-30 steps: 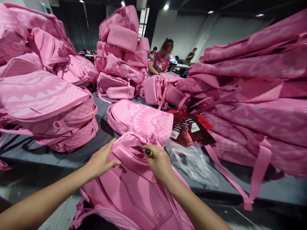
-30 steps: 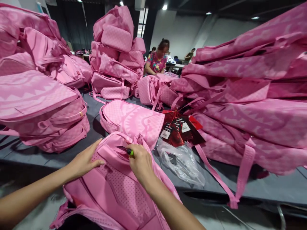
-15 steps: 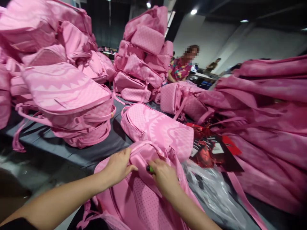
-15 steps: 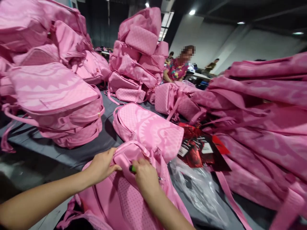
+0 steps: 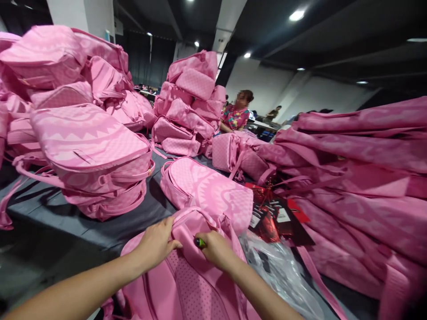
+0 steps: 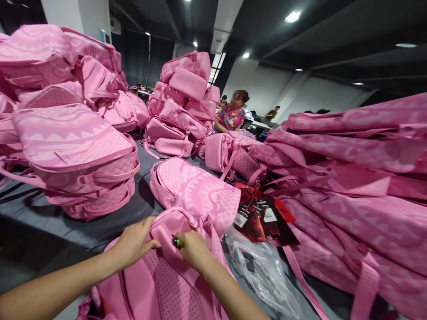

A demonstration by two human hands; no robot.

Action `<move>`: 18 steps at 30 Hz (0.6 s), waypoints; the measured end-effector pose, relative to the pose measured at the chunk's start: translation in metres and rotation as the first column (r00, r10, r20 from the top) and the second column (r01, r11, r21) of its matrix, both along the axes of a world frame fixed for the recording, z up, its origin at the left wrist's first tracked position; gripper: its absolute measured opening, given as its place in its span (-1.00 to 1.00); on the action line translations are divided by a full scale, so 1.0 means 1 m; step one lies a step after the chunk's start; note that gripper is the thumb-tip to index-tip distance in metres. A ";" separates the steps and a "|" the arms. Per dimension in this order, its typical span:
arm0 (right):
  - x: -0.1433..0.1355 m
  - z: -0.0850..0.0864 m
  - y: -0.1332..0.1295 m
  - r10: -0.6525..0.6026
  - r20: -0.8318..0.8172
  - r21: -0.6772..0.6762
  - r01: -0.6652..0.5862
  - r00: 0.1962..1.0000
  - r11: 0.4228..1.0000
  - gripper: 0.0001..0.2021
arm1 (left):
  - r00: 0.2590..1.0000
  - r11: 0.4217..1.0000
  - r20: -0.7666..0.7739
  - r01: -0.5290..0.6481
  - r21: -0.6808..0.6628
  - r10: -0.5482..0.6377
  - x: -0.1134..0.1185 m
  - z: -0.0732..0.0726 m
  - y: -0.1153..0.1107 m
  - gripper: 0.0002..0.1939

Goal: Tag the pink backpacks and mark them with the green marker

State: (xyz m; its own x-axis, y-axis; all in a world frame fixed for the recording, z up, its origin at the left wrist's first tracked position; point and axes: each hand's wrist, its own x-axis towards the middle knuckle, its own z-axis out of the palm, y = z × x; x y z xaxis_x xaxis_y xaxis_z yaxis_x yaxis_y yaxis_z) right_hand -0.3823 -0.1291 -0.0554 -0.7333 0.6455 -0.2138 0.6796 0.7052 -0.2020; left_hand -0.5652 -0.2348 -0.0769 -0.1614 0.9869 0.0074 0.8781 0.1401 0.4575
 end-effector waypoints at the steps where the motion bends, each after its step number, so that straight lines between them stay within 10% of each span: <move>1: -0.001 0.000 0.000 0.014 -0.001 0.007 -0.014 1.000 1.000 -0.82 | 1.000 1.000 -0.008 -0.004 -0.006 0.004 0.000 0.000 0.000 -0.59; 18: -0.021 -0.009 0.002 0.048 -0.384 -0.030 -0.064 0.922 0.997 -0.64 | 0.999 1.000 -0.024 0.025 -0.003 -0.026 -0.002 -0.002 -0.003 -0.59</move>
State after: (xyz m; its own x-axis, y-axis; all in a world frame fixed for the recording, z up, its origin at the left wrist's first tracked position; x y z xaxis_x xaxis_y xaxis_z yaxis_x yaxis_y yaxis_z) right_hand -0.4032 -0.1271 -0.0641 -0.7993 0.5974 0.0645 0.5043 0.7253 -0.4686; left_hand -0.5676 -0.2380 -0.0792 -0.1359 0.9907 0.0086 0.8920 0.1186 0.4363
